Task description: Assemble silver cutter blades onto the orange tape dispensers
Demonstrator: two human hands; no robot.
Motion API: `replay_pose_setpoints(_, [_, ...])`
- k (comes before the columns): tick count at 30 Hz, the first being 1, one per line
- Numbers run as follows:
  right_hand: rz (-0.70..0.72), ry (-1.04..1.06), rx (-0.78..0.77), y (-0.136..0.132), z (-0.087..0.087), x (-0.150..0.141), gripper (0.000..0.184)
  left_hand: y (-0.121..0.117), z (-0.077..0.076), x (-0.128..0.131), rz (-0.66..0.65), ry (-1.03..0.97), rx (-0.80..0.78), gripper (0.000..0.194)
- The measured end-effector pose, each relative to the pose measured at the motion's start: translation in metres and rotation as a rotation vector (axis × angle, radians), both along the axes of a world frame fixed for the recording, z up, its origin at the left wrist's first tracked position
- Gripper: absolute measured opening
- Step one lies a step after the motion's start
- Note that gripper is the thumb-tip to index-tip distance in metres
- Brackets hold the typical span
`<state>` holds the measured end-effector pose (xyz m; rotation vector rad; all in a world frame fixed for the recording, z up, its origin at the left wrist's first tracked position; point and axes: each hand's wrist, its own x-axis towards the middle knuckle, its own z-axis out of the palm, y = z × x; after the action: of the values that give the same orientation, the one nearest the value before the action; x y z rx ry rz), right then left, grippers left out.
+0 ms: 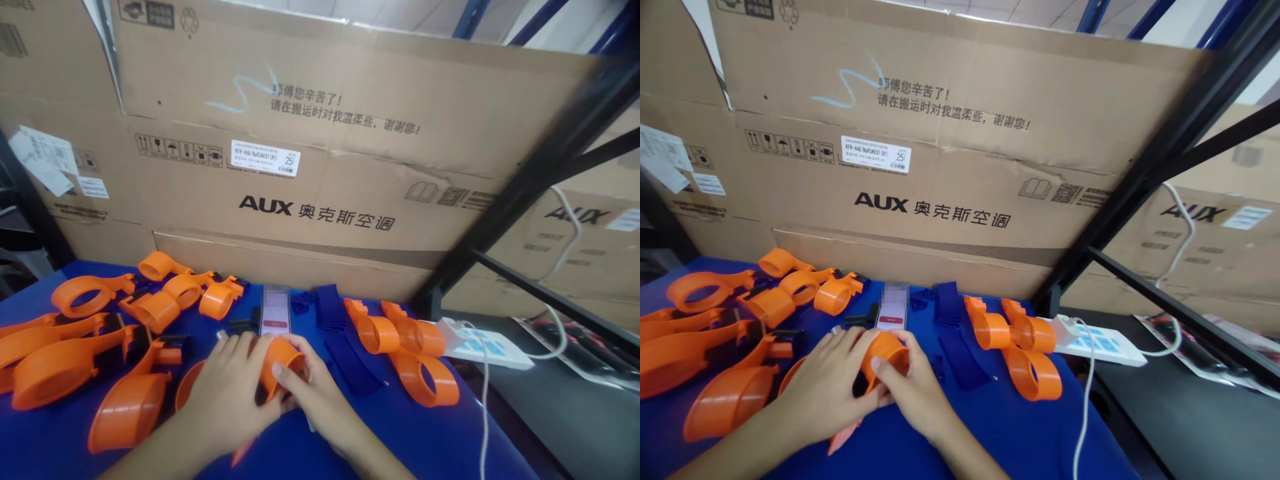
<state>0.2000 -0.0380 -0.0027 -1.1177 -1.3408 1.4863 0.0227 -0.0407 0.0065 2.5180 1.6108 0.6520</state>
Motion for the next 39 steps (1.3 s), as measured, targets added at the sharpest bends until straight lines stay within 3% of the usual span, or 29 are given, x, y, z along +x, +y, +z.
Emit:
replay_pose_setpoints(5, [-0.073, -0.006, 0.015, 0.017, -0.012, 0.000, 0.051, 0.011, -0.021, -0.023, 0.038, 0.068, 0.066, 0.073])
replay_pose_setpoints(10, [-0.069, -0.041, -0.007, 0.026, 0.003, 0.010, 0.052, 0.024, -0.028, -0.044, 0.092, 0.166, 0.134, 0.073])
replay_pose_setpoints(13, [-0.048, -0.052, 0.032, 0.032, 0.017, 0.018, 0.048, 0.031, -0.020, -0.050, 0.134, 0.231, 0.195, 0.077])
replay_pose_setpoints(16, [-0.038, -0.048, 0.067, 0.041, 0.029, 0.024, 0.048, 0.039, 0.000, -0.046, 0.162, 0.244, 0.270, 0.079])
replay_pose_setpoints(19, [-0.018, 0.024, 0.105, 0.050, 0.033, 0.027, 0.047, 0.043, 0.022, -0.028, 0.091, 0.162, 0.327, 0.084])
replay_pose_setpoints(22, [-0.022, 0.092, 0.158, 0.054, 0.028, 0.028, 0.044, 0.043, 0.030, -0.004, 0.017, 0.052, 0.317, 0.080])
replay_pose_setpoints(25, [-0.030, 0.105, 0.211, 0.052, 0.020, 0.025, 0.042, 0.039, 0.020, 0.012, -0.011, -0.021, 0.245, 0.065])
replay_pose_setpoints(29, [-0.025, 0.053, 0.277, 0.045, 0.014, 0.019, 0.044, 0.033, 0.003, 0.014, -0.064, -0.109, 0.231, 0.048])
replay_pose_setpoints(39, [0.103, -0.047, 0.241, 0.043, 0.018, 0.037, 0.047, 0.030, -0.014, 0.010, -0.108, -0.095, 0.312, 0.038])
